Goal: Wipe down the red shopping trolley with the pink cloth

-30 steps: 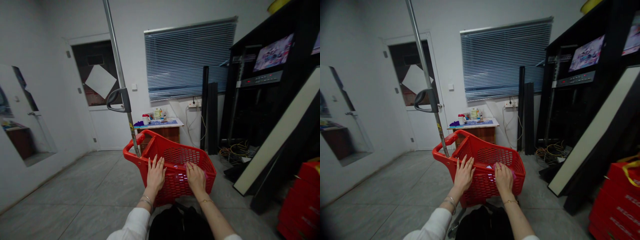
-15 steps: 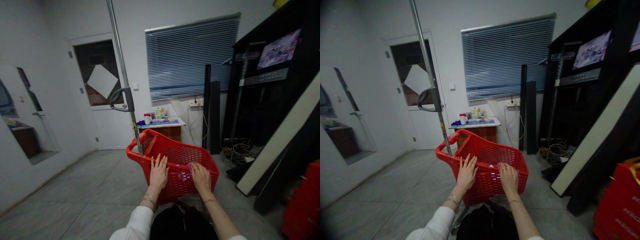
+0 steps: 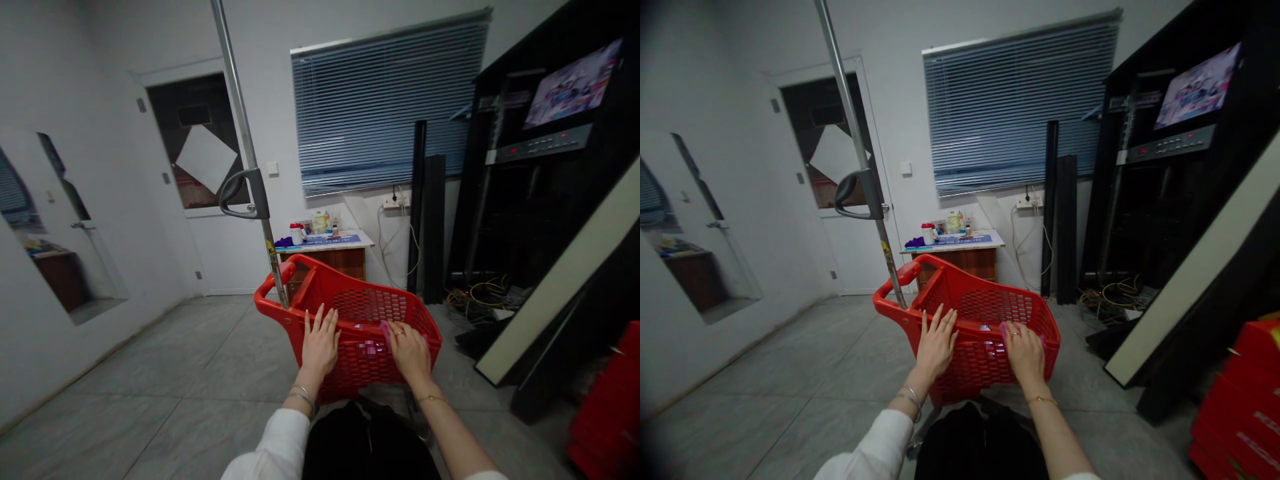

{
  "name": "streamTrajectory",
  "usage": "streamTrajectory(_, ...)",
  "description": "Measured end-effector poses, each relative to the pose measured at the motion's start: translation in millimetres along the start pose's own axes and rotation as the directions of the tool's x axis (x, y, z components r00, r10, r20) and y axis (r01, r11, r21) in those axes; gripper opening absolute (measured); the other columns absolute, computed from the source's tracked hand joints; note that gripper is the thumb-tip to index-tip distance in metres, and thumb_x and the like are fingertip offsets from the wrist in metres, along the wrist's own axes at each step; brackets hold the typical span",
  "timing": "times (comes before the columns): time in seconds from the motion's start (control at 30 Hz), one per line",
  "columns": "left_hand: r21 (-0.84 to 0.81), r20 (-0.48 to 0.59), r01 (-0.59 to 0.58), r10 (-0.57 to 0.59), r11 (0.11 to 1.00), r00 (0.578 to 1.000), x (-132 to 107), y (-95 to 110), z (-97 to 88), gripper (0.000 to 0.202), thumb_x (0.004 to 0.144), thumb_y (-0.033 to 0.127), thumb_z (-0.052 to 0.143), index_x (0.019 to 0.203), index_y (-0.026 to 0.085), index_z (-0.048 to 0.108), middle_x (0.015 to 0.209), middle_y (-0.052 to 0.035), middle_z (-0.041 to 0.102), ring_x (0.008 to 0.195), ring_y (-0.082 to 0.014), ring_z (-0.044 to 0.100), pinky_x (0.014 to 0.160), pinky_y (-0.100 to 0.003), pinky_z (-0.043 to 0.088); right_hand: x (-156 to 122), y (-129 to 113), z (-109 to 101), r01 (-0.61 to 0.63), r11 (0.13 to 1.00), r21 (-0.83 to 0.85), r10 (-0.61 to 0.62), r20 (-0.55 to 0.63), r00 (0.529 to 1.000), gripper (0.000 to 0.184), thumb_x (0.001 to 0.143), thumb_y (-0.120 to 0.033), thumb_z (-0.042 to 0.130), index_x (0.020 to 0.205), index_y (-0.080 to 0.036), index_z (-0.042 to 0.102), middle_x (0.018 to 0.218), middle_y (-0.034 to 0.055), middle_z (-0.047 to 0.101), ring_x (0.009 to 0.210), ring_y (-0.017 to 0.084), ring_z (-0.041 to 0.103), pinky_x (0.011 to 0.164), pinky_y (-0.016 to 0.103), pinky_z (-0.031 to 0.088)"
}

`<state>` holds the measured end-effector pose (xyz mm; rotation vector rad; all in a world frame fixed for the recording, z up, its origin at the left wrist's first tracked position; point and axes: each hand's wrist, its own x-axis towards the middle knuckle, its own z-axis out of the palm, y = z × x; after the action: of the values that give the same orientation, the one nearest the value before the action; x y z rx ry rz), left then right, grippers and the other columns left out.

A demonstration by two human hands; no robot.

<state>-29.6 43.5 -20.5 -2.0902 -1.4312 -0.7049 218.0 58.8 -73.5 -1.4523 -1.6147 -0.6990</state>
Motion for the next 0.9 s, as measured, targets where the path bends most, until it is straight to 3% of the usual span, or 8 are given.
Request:
streamTrajectory(0.1, -0.009, -0.015, 0.009, -0.009, 1.000, 1.000, 1, 5, 2.5, 0.052, 0.099, 0.036, 0.039, 0.150, 0.027, 0.034, 0.149, -0.0016, 0.049, 0.148, -0.0243, 0.024, 0.122, -0.058, 0.016, 3, 7, -3, -0.062, 0.997, -0.044, 0.061, -0.011, 0.998, 0.033, 0.100, -0.037, 0.045, 0.106, -0.016, 0.071, 0.100, 0.0083, 0.071, 0.082, 0.017, 0.059, 0.079, 0.030, 0.039)
streamTrajectory(0.3, -0.019, -0.001, 0.016, -0.016, 1.000, 1.000, -1, 1, -0.3, 0.050, 0.099, 0.038, 0.037, 0.148, 0.026, 0.038, 0.150, -0.0004, 0.048, 0.148, -0.0247, 0.024, 0.122, -0.059, 0.014, 19, -93, 12, 0.016, 0.999, 0.034, -0.016, -0.002, 1.000, 0.030, 0.100, -0.026, 0.042, 0.109, -0.020, 0.070, 0.104, 0.0081, 0.070, 0.091, 0.018, 0.060, 0.084, 0.031, 0.039)
streamTrajectory(0.37, -0.005, 0.009, 0.004, -0.004, 1.000, 1.000, -3, -2, -3.5, 0.051, 0.099, 0.038, 0.038, 0.148, 0.027, 0.037, 0.151, -0.0001, 0.047, 0.148, -0.0240, 0.024, 0.123, -0.059, 0.014, 19, -104, 13, 0.031, 0.998, 0.057, -0.031, -0.003, 1.000, 0.029, 0.100, -0.027, 0.043, 0.110, -0.020, 0.069, 0.105, 0.0084, 0.070, 0.091, 0.018, 0.060, 0.084, 0.031, 0.039)
streamTrajectory(0.43, 0.014, 0.014, -0.016, 0.016, 1.000, 1.000, -4, -4, -5.6, 0.052, 0.099, 0.035, 0.038, 0.150, 0.027, 0.035, 0.151, -0.0002, 0.046, 0.148, -0.0231, 0.023, 0.123, -0.058, 0.014, 14, -90, 10, 0.056, 0.996, 0.071, -0.057, 0.005, 0.998, 0.029, 0.100, -0.030, 0.044, 0.113, -0.020, 0.069, 0.106, 0.0082, 0.070, 0.090, 0.017, 0.060, 0.083, 0.030, 0.039)
streamTrajectory(0.6, 0.013, 0.003, -0.022, 0.022, 1.000, 1.000, -3, -1, -1.0, 0.054, 0.098, 0.034, 0.038, 0.152, 0.028, 0.030, 0.151, -0.0018, 0.046, 0.148, -0.0234, 0.022, 0.122, -0.059, 0.014, -2, -1, -3, 0.019, 1.000, 0.005, -0.019, 0.001, 1.000, 0.033, 0.100, -0.036, 0.044, 0.112, -0.018, 0.069, 0.104, 0.0089, 0.070, 0.089, 0.018, 0.060, 0.082, 0.030, 0.039)
streamTrajectory(0.7, -0.004, -0.008, -0.006, 0.006, 1.000, 1.000, -2, 3, 3.7, 0.054, 0.098, 0.034, 0.039, 0.151, 0.028, 0.031, 0.151, -0.0021, 0.047, 0.148, -0.0245, 0.023, 0.122, -0.060, 0.015, -1, 13, -6, -0.066, 0.997, -0.046, 0.065, -0.025, 0.998, 0.034, 0.100, -0.036, 0.043, 0.106, -0.016, 0.071, 0.100, 0.0095, 0.070, 0.084, 0.018, 0.059, 0.081, 0.030, 0.038)
streamTrajectory(0.77, -0.010, -0.010, 0.001, -0.001, 1.000, 1.000, -1, 5, 4.9, 0.054, 0.098, 0.033, 0.039, 0.151, 0.028, 0.032, 0.151, -0.0017, 0.046, 0.148, -0.0252, 0.023, 0.122, -0.061, 0.015, 6, -11, -2, -0.079, 0.996, -0.039, 0.079, -0.017, 0.997, 0.033, 0.101, -0.033, 0.042, 0.103, -0.017, 0.071, 0.097, 0.0089, 0.070, 0.083, 0.018, 0.059, 0.080, 0.030, 0.038)
streamTrajectory(0.9, -0.020, 0.003, 0.004, -0.004, 1.000, 1.000, -2, 2, 2.4, 0.052, 0.099, 0.032, 0.036, 0.150, 0.027, 0.034, 0.152, -0.0010, 0.045, 0.148, -0.0256, 0.023, 0.121, -0.061, 0.015, 19, -85, 9, -0.003, 0.997, 0.075, 0.001, 0.030, 1.000, 0.030, 0.100, -0.028, 0.043, 0.112, -0.020, 0.069, 0.102, 0.0090, 0.070, 0.088, 0.018, 0.059, 0.082, 0.030, 0.039)
